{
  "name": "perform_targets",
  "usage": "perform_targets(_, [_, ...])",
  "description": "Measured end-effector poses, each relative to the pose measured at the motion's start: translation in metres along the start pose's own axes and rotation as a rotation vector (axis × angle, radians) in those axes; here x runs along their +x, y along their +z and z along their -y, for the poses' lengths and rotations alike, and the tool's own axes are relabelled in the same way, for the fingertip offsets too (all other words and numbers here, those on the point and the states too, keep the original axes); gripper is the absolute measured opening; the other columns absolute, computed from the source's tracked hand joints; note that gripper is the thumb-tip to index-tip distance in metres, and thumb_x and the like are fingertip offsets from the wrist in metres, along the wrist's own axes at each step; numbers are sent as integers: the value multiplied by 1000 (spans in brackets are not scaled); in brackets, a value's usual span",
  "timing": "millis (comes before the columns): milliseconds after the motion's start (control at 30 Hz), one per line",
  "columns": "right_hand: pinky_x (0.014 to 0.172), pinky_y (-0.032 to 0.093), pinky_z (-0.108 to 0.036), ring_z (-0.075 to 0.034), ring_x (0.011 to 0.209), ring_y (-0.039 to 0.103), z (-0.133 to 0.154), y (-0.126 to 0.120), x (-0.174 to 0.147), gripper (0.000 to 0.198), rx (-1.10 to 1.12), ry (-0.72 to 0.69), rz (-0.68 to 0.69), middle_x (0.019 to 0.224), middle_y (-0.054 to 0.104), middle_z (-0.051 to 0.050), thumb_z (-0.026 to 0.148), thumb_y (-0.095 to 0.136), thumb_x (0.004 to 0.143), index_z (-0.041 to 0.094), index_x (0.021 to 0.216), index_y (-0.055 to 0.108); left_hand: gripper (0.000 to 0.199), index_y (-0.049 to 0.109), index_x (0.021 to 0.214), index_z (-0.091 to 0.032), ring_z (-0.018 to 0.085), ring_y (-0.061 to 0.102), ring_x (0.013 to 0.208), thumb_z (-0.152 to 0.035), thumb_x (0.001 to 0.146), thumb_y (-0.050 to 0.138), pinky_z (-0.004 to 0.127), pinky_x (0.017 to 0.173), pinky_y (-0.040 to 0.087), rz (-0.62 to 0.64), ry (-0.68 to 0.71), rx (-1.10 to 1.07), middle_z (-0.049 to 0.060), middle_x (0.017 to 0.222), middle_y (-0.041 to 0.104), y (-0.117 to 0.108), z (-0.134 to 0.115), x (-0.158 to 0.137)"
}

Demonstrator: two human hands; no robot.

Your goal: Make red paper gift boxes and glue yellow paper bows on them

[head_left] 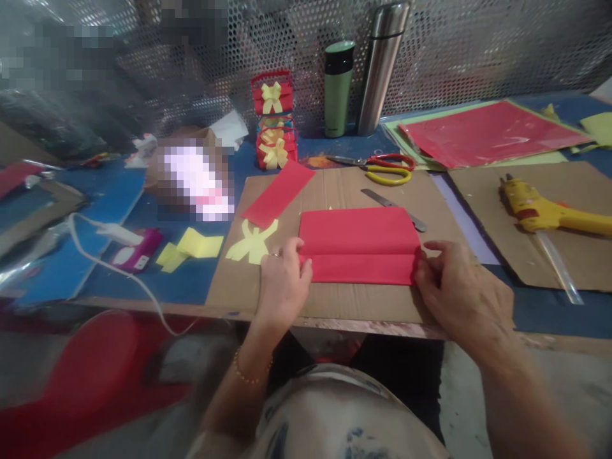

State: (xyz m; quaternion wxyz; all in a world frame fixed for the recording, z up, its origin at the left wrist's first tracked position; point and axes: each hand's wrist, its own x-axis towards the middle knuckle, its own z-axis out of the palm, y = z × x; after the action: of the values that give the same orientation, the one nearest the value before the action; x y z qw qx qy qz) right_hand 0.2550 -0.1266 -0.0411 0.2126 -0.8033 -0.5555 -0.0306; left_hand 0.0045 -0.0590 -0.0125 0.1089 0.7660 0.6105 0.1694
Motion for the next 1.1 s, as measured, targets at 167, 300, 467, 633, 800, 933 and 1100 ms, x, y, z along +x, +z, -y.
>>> perform_targets(167, [62,40,-35,-27,74,68,3,-1,-1,34,-15,-29,-24,86,76,-10,37,47,96,20,120,63,15,64,96,-21,24,57,83,-14,99,52,37,77,38,35,135,111,4,84,70,-5,-3,0])
perform_targets(300, [62,39,-35,-27,76,68,2,1,0,33,-29,-20,2,86,76,-9,35,46,96,20,120,63,19,67,98,-22,24,58,85,-13,99,51,36,75,37,17,161,132,4,93,76,-4,-2,-1])
perform_targets(467, [65,40,-35,-27,78,70,4,-1,1,30,-26,-44,-5,89,78,-10,32,46,96,20,118,62,22,73,100,-22,27,60,85,-18,101,51,38,76,39,-32,164,185,7,90,72,-2,0,-3])
perform_targets(633, [67,41,-34,-26,74,69,7,-2,2,25,-59,-53,-12,80,75,-8,28,46,96,20,114,61,25,77,98,-22,28,61,89,-34,103,56,40,78,39,-150,257,236,10,96,66,-4,3,-6])
perform_targets(800, [68,40,-33,-25,74,69,8,-1,2,21,-59,-65,-26,80,76,-7,26,45,96,21,109,61,21,75,92,-18,30,60,96,-34,99,64,42,81,38,-141,374,346,13,102,68,-7,-1,-8])
perform_targets(933, [66,37,-33,-26,78,69,7,-2,2,21,-67,-53,-14,82,76,-9,23,45,95,21,107,62,16,73,94,-15,30,58,95,-30,98,66,43,83,37,-99,388,393,14,102,68,-6,-5,-6])
perform_targets(1100, [65,34,-32,-25,80,68,8,-3,1,20,-58,-58,-5,86,75,-9,23,46,94,21,106,63,17,73,97,-14,31,57,94,-24,101,59,44,83,38,-52,403,482,14,98,69,-6,-14,-8])
